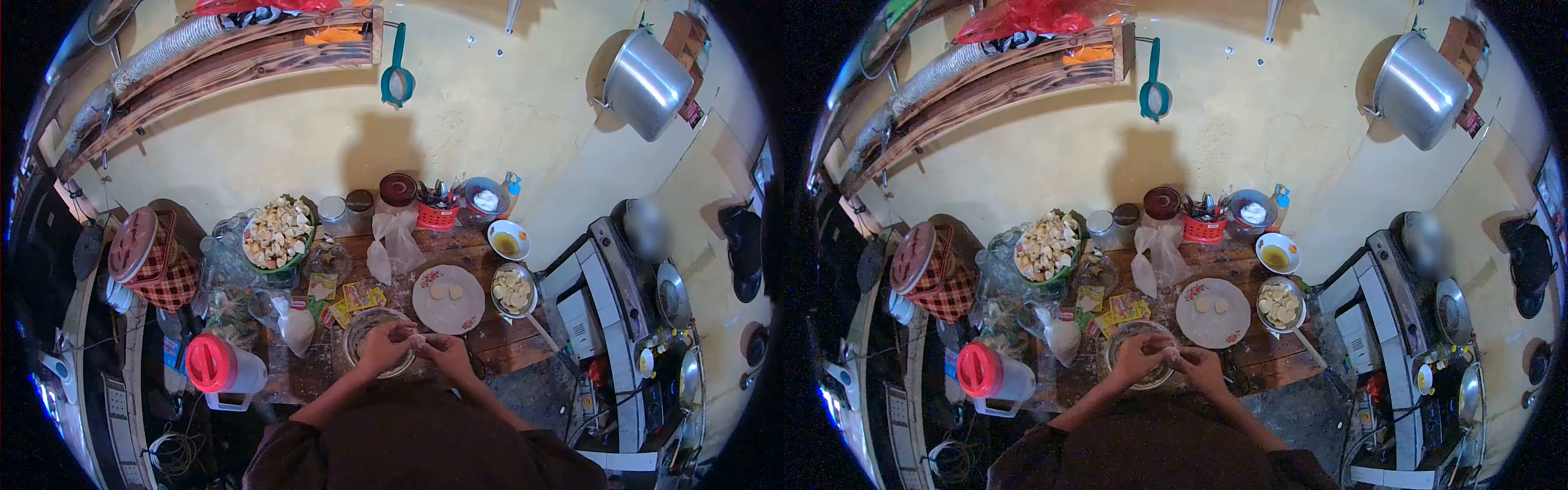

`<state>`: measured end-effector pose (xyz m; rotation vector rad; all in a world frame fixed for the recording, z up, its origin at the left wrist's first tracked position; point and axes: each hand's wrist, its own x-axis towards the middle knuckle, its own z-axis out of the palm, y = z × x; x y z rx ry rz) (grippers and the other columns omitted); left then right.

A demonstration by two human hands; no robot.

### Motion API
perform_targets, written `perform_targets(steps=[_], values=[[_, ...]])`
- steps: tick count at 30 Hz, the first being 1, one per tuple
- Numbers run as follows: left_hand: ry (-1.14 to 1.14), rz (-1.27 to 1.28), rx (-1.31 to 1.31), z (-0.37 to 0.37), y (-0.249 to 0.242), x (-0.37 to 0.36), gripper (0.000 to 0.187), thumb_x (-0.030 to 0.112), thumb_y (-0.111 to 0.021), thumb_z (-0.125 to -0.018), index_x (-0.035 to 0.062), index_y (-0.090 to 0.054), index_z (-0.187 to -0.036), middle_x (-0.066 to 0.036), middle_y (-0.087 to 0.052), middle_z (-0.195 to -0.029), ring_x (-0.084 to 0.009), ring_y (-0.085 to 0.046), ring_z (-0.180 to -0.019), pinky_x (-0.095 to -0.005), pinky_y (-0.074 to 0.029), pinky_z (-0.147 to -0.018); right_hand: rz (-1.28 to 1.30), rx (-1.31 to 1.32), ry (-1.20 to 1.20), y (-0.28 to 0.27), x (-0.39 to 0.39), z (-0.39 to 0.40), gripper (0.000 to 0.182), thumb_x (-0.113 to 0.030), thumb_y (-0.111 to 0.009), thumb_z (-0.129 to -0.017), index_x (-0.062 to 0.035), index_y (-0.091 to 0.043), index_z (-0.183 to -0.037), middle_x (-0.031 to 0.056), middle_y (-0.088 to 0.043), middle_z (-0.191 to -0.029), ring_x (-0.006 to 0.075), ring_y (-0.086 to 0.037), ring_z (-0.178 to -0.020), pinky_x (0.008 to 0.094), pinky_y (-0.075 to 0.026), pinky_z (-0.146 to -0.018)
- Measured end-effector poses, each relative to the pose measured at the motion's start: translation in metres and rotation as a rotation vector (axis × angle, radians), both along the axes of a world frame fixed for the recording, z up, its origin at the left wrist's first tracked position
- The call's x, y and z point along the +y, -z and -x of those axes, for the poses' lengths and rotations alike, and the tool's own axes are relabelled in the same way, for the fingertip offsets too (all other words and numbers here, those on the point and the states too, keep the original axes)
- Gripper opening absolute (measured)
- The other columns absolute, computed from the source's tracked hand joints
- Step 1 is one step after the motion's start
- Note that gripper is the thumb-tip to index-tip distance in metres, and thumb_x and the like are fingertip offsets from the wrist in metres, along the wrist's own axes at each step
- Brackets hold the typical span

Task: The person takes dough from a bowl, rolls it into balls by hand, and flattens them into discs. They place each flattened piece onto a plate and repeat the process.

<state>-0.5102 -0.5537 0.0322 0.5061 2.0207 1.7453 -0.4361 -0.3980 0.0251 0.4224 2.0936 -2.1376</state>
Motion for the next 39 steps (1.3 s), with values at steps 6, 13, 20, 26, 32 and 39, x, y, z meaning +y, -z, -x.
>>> perform_targets(steps=[6, 13, 20, 26, 32, 39], values=[[-0.059, 0.143, 0.093, 0.008, 0.022, 0.001, 0.037, 0.020, -0.069, -0.076, 0.0024, -0.060, -0.106, -0.010, -0.066, -0.090, -0.0164, -0.065, -0.080, -0.0293, -0.051, -0.074, 0.103, -0.031, 0.164, 0.024, 0.014, 0.007, 0.023, -0.012, -0.061, -0.084, 0.0063, -0.061, -0.099, 0.0094, -0.065, -0.090, 0.0132, -0.063, -0.077, 0.0258, -0.052, -0.069], [-0.024, 0.154, 0.070, 0.024, 0.040, -0.010, 0.040, 0.026, -0.069, -0.074, 0.0035, -0.060, -0.106, -0.009, -0.066, -0.091, -0.0184, -0.065, -0.080, -0.0315, -0.050, -0.073, -0.588, 0.154, 0.300, 0.154, 0.090, 0.052, 0.020, -0.012, -0.063, -0.081, 0.0039, -0.064, -0.093, 0.0114, -0.066, -0.077, 0.0134, -0.063, -0.066, 0.0258, -0.051, -0.059], [0.015, 0.244, 0.021, 0.032, 0.038, -0.019, 0.040, 0.027, -0.071, -0.073, 0.0035, -0.060, -0.103, -0.011, -0.066, -0.092, -0.0195, -0.064, -0.084, -0.0318, -0.050, -0.075, -0.472, -0.034, 0.258, 0.169, 0.092, 0.102, 0.022, -0.012, -0.064, -0.075, 0.0023, -0.064, -0.092, 0.0141, -0.066, -0.078, 0.0214, -0.064, -0.067, 0.0316, -0.051, -0.062], [-0.042, 0.229, 0.095, 0.040, 0.035, -0.030, 0.040, 0.027, -0.071, -0.072, 0.0030, -0.061, -0.102, -0.011, -0.066, -0.093, -0.0206, -0.065, -0.083, -0.0320, -0.050, -0.076, -0.847, 0.022, 0.163, 0.164, 0.089, 0.106, 0.024, -0.009, -0.066, -0.072, 0.0011, -0.061, -0.093, 0.0162, -0.064, -0.076, 0.0234, -0.063, -0.067, 0.0347, -0.050, -0.060], [-0.068, 0.259, 0.064, 0.046, 0.057, -0.031, 0.042, 0.025, -0.072, -0.070, 0.0024, -0.060, -0.103, -0.012, -0.065, -0.095, -0.0209, -0.064, -0.085, -0.0328, -0.050, -0.076, -1.188, 0.190, 0.168, 0.152, 0.084, 0.096, 0.028, -0.008, -0.066, -0.068, 0.0010, -0.060, -0.094, 0.0189, -0.061, -0.083, 0.0320, -0.061, -0.072, 0.0397, -0.049, -0.066], [-0.153, 0.259, 0.098, 0.053, 0.051, -0.037, 0.039, 0.015, -0.071, -0.068, 0.0018, -0.060, -0.103, -0.013, -0.065, -0.090, -0.0225, -0.063, -0.083, -0.0336, -0.049, -0.074, -0.673, 0.291, 0.024, 0.044, 0.011, 0.089, 0.029, -0.009, -0.065, -0.072, -0.0022, -0.060, -0.099, 0.0181, -0.059, -0.093, 0.0347, -0.059, -0.080, 0.0392, -0.047, -0.071]])
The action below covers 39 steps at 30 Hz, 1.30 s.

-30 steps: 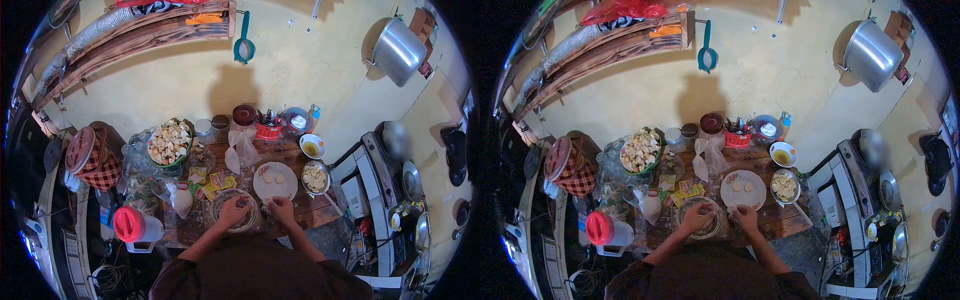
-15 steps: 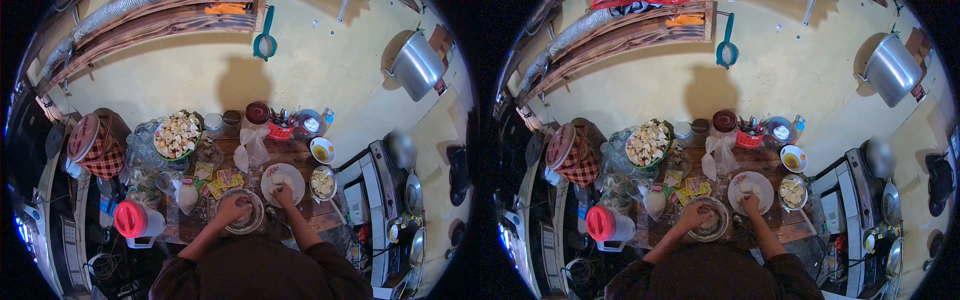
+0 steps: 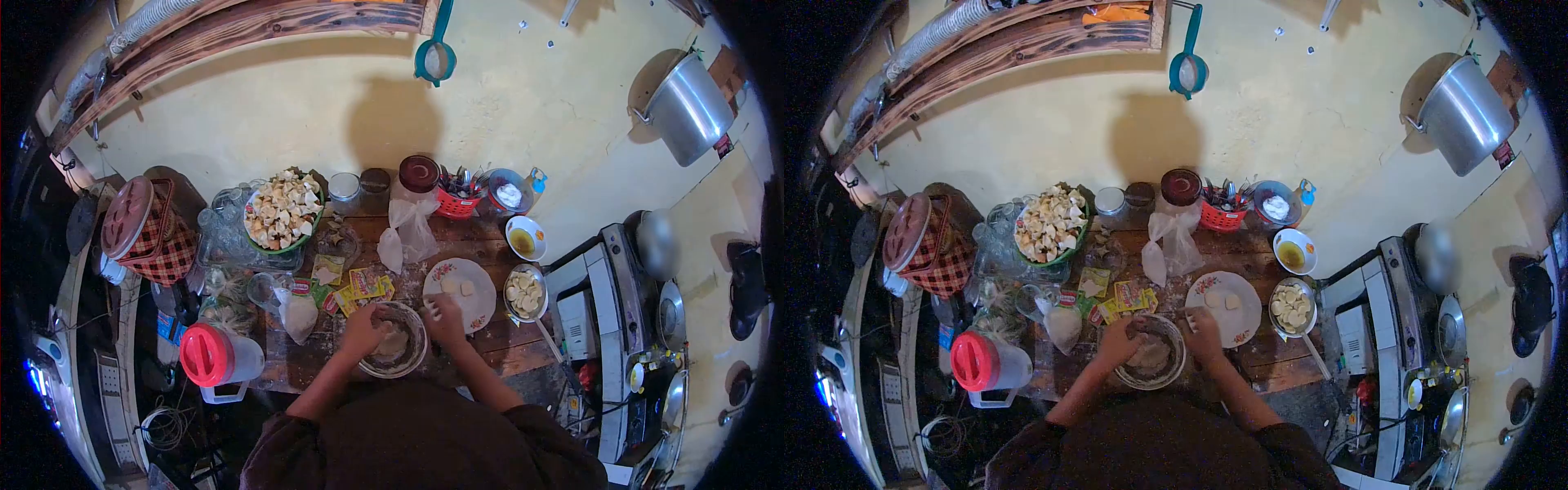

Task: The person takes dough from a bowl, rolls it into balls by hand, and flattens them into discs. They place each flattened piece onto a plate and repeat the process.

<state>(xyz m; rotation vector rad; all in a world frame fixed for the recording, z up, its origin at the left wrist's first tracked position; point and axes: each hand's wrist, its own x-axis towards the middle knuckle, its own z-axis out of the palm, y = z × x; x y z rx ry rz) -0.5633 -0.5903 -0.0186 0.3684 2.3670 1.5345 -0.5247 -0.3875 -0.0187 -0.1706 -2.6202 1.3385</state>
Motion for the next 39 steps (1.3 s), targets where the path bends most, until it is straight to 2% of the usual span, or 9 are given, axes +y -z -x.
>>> perform_targets(steps=[5, 8, 11, 13, 18, 23, 26, 31, 39], values=[[-0.051, 0.096, 0.158, -0.001, 0.004, -0.008, 0.042, 0.009, -0.069, -0.064, 0.0008, -0.059, -0.104, -0.015, -0.064, -0.091, -0.0275, -0.062, -0.085, -0.0347, -0.049, -0.076, -0.430, 0.072, -0.568, 0.053, -0.033, -0.004, 0.037, -0.008, -0.064, -0.073, -0.0048, -0.055, -0.110, 0.0155, -0.062, -0.094, 0.0340, -0.061, -0.086, 0.0399, -0.049, -0.075], [-0.057, 0.161, 0.256, -0.005, 0.000, -0.009, 0.044, 0.009, -0.068, -0.063, -0.0006, -0.058, -0.105, -0.018, -0.063, -0.093, -0.0312, -0.061, -0.089, -0.0365, -0.047, -0.079, -0.646, -0.303, -0.501, 0.058, -0.053, -0.011, 0.036, -0.020, -0.062, -0.075, -0.0026, -0.053, -0.106, 0.0168, -0.062, -0.091, 0.0325, -0.063, -0.083, 0.0460, -0.051, -0.070], [-0.004, 0.096, 0.014, -0.007, 0.016, -0.007, 0.044, 0.010, -0.068, -0.062, -0.0022, -0.058, -0.103, -0.020, -0.061, -0.096, -0.0343, -0.058, -0.094, -0.0387, -0.045, -0.083, -0.748, -0.324, -0.534, 0.064, -0.061, -0.007, 0.035, -0.021, -0.059, -0.078, -0.0023, -0.053, -0.106, 0.0157, -0.064, -0.089, 0.0319, -0.064, -0.081, 0.0436, -0.051, -0.068], [0.138, 0.232, 0.245, -0.009, 0.051, -0.003, 0.055, 0.006, -0.067, -0.062, 0.0034, -0.052, -0.115, -0.019, -0.060, -0.102, -0.0370, -0.057, -0.097, -0.0419, -0.045, -0.085, -0.722, -0.392, -0.557, 0.053, -0.060, -0.003, 0.034, -0.019, -0.058, -0.078, -0.0013, -0.052, -0.107, 0.0168, -0.064, -0.090, 0.0323, -0.064, -0.081, 0.0430, -0.052, -0.067], [0.138, 0.339, 0.134, -0.019, 0.056, 0.015, 0.065, 0.011, -0.069, -0.063, 0.0007, -0.042, -0.121, -0.022, -0.061, -0.097, -0.0399, -0.057, -0.095, -0.0441, -0.046, -0.082, -0.716, -0.386, -0.488, 0.057, -0.057, -0.003, 0.043, -0.015, -0.056, -0.075, 0.0022, -0.048, -0.113, 0.0188, -0.064, -0.083, 0.0331, -0.064, -0.077, 0.0427, -0.051, -0.064], [0.224, 0.440, 0.030, -0.020, 0.063, 0.015, 0.053, 0.014, -0.068, -0.066, 0.0017, -0.048, -0.114, -0.022, -0.062, -0.094, -0.0399, -0.059, -0.091, -0.0449, -0.047, -0.080, -0.565, -0.129, -0.477, 0.053, -0.046, -0.009, 0.018, -0.013, -0.057, -0.071, 0.0031, -0.060, -0.078, 0.0234, -0.061, -0.074, 0.0380, -0.061, -0.071, 0.0448, -0.049, -0.064], [0.233, 0.238, 0.297, -0.021, 0.091, 0.014, 0.038, 0.015, -0.066, -0.069, 0.0027, -0.057, -0.103, -0.022, -0.062, -0.092, -0.0388, -0.059, -0.090, -0.0447, -0.047, -0.078, -0.559, -0.136, -0.435, 0.040, -0.043, -0.011, 0.018, -0.015, -0.057, -0.070, 0.0014, -0.060, -0.066, 0.0230, -0.060, -0.072, 0.0385, -0.059, -0.070, 0.0464, -0.047, -0.065], [0.221, 0.424, 0.237, -0.023, 0.086, 0.023, 0.018, 0.011, -0.061, -0.071, 0.0042, -0.062, -0.088, -0.021, -0.063, -0.087, -0.0372, -0.060, -0.086, -0.0462, -0.046, -0.077, -0.394, -0.086, -0.376, 0.016, -0.025, -0.021, 0.019, -0.020, -0.062, -0.066, -0.0022, -0.065, -0.073, 0.0201, -0.060, -0.070, 0.0378, -0.059, -0.070, 0.0464, -0.046, -0.065], [0.277, 0.531, 0.268, -0.021, 0.100, 0.025, 0.029, 0.012, -0.065, -0.070, 0.0032, -0.061, -0.098, -0.020, -0.062, -0.091, -0.0370, -0.059, -0.087, -0.0460, -0.047, -0.077, -0.237, -0.176, -0.311, -0.026, -0.002, -0.036, 0.026, -0.023, -0.066, -0.064, -0.0056, -0.069, -0.083, 0.0197, -0.063, -0.074, 0.0329, -0.062, -0.071, 0.0378, -0.049, -0.067]])
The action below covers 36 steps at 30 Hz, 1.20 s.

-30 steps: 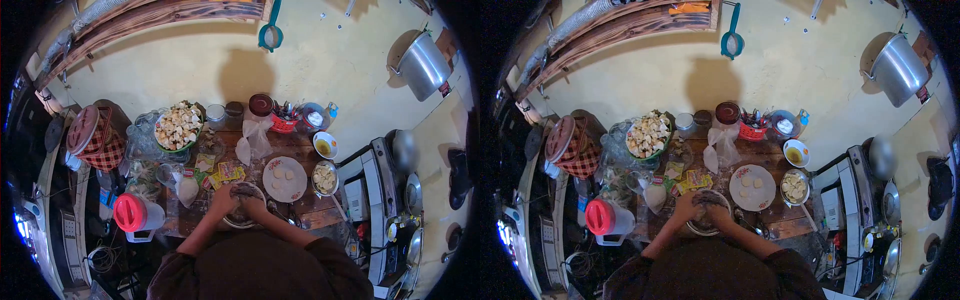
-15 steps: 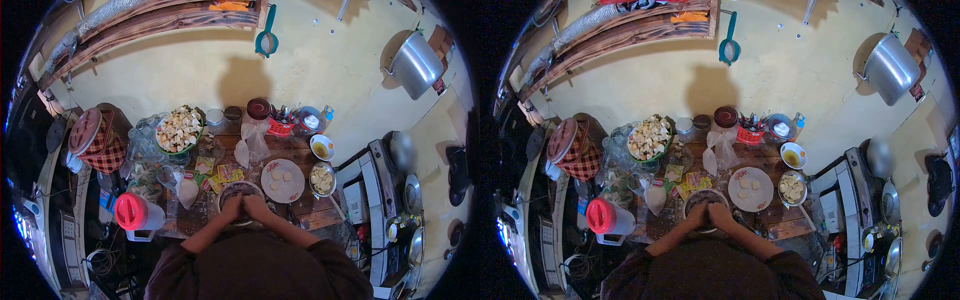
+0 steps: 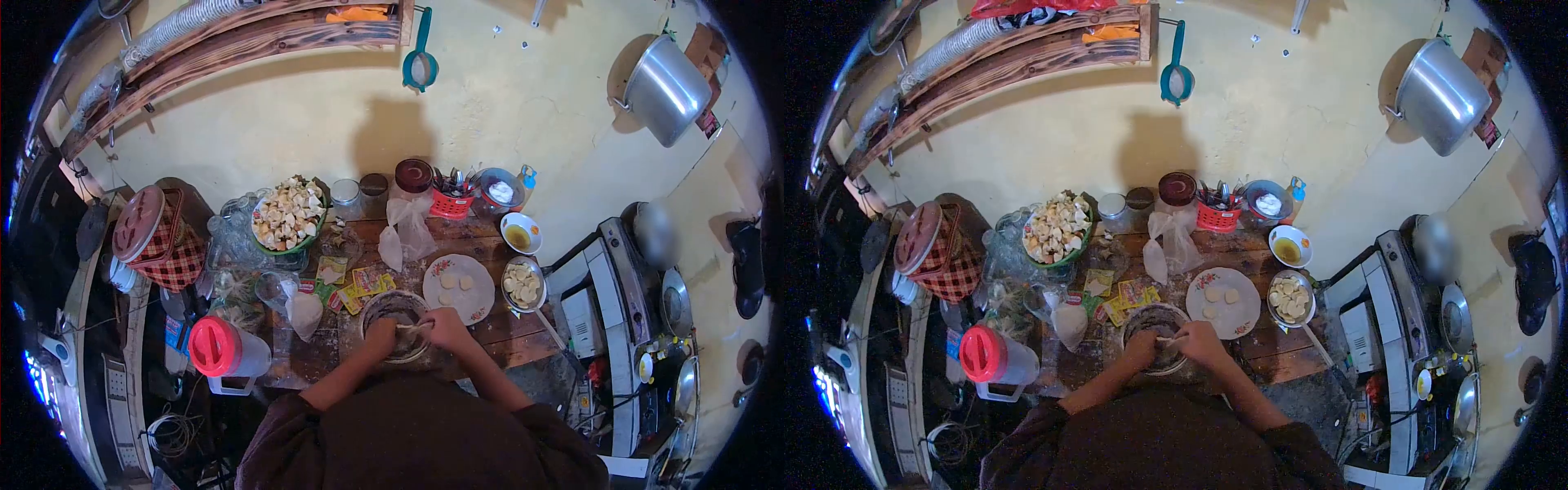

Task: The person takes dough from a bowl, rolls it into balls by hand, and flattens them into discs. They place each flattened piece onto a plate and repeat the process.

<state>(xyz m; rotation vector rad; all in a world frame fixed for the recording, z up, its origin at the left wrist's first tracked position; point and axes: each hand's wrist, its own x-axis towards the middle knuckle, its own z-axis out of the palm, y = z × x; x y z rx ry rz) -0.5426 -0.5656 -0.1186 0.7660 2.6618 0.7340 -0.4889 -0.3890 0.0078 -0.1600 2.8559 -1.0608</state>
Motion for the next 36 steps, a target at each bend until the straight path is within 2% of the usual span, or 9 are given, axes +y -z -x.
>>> perform_targets(steps=[6, 8, 11, 16, 26, 29, 32, 34, 36], values=[[0.006, -0.063, -0.089, 0.000, -0.040, 0.001, 0.032, 0.016, -0.064, -0.072, 0.0014, -0.059, -0.100, -0.021, -0.061, -0.095, -0.0356, -0.060, -0.090, -0.0438, -0.047, -0.077, 0.369, -0.085, 0.145, -0.033, 0.014, -0.010, 0.023, -0.016, -0.061, -0.081, 0.0020, -0.066, -0.093, 0.0116, -0.067, -0.083, 0.0148, -0.064, -0.076, 0.0275, -0.051, -0.071], [-0.018, -0.144, -0.080, 0.002, -0.049, 0.003, 0.030, 0.017, -0.062, -0.074, -0.0002, -0.058, -0.098, -0.022, -0.062, -0.092, -0.0343, -0.061, -0.089, -0.0426, -0.048, -0.078, 1.015, -0.129, 0.155, -0.031, 0.014, -0.010, 0.022, -0.013, -0.060, -0.084, 0.0016, -0.064, -0.099, 0.0100, -0.067, -0.088, 0.0145, -0.063, -0.077, 0.0272, -0.052, -0.072], [-0.067, -0.619, -0.109, 0.006, -0.053, 0.008, 0.038, 0.027, -0.059, -0.083, -0.0012, -0.054, -0.107, -0.020, -0.062, -0.100, -0.0317, -0.060, -0.097, -0.0398, -0.047, -0.083, 0.771, -0.061, 0.073, -0.041, 0.011, -0.017, 0.025, -0.008, -0.060, -0.084, 0.0015, -0.059, -0.107, 0.0092, -0.064, -0.099, 0.0156, -0.063, -0.080, 0.0270, -0.051, -0.079], [-0.133, -1.640, -1.404, -0.013, -0.145, 0.013, 0.049, 0.039, -0.040, -0.094, -0.0021, -0.042, -0.120, -0.019, -0.052, -0.119, -0.0316, -0.054, -0.107, -0.0418, -0.044, -0.091, 0.631, 0.176, 0.175, -0.044, -0.029, -0.023, 0.032, -0.003, -0.065, -0.077, 0.0023, -0.053, -0.106, 0.0110, -0.062, -0.101, 0.0169, -0.063, -0.085, 0.0284, -0.051, -0.077], [-0.360, -1.392, -1.092, -0.020, -0.151, 0.012, 0.057, 0.046, -0.025, -0.096, 0.0016, -0.030, -0.131, -0.017, -0.044, -0.129, -0.0291, -0.043, -0.121, -0.0420, -0.038, -0.100, 0.180, 0.571, 0.036, -0.065, -0.040, -0.030, 0.041, -0.013, -0.062, -0.077, -0.0014, -0.046, -0.113, 0.0177, -0.059, -0.104, 0.0360, -0.053, -0.105, 0.0436, -0.041, -0.087], [-0.135, -1.418, -1.142, -0.032, -0.171, 0.018, 0.064, 0.052, -0.021, -0.094, 0.0056, -0.022, -0.138, -0.017, -0.032, -0.139, -0.0295, -0.033, -0.128, -0.0424, -0.031, -0.104, 0.015, 0.729, 0.115, -0.085, -0.052, -0.020, 0.056, -0.031, -0.056, -0.081, 0.0006, -0.041, -0.124, 0.0240, -0.043, -0.127, 0.0415, -0.034, -0.124, 0.0507, -0.026, -0.100], [0.451, -2.066, -1.485, -0.047, -0.144, 0.037, 0.080, 0.067, -0.016, -0.085, 0.0115, -0.011, -0.142, -0.013, -0.021, -0.144, -0.0285, -0.025, -0.132, -0.0414, -0.022, -0.107, -0.150, 0.251, 0.360, 0.025, -0.082, -0.006, 0.072, -0.048, -0.045, -0.084, 0.0007, -0.030, -0.135, 0.0252, -0.024, -0.140, 0.0458, -0.014, -0.132, 0.0544, -0.010, -0.105], [0.947, -2.452, -1.651, -0.046, -0.128, 0.046, 0.090, 0.077, -0.012, -0.079, 0.0154, -0.004, -0.144, -0.010, -0.014, -0.148, -0.0278, -0.019, -0.135, -0.0408, -0.016, -0.109, -0.023, 0.433, 0.098, -0.050, -0.083, -0.020, 0.074, -0.048, -0.046, -0.083, -0.0001, -0.028, -0.136, 0.0256, -0.025, -0.140, 0.0459, -0.014, -0.132, 0.0561, -0.009, -0.105], [0.714, -2.165, -1.577, -0.026, -0.114, 0.024, 0.092, 0.078, -0.013, -0.077, 0.0153, -0.003, -0.144, -0.008, -0.011, -0.149, -0.0264, -0.018, -0.135, -0.0421, -0.016, -0.109, 0.107, 0.605, -0.164, -0.065, -0.073, -0.025, 0.075, -0.048, -0.048, -0.083, -0.0009, -0.027, -0.138, 0.0260, -0.026, -0.140, 0.0460, -0.015, -0.132, 0.0579, -0.009, -0.104]])
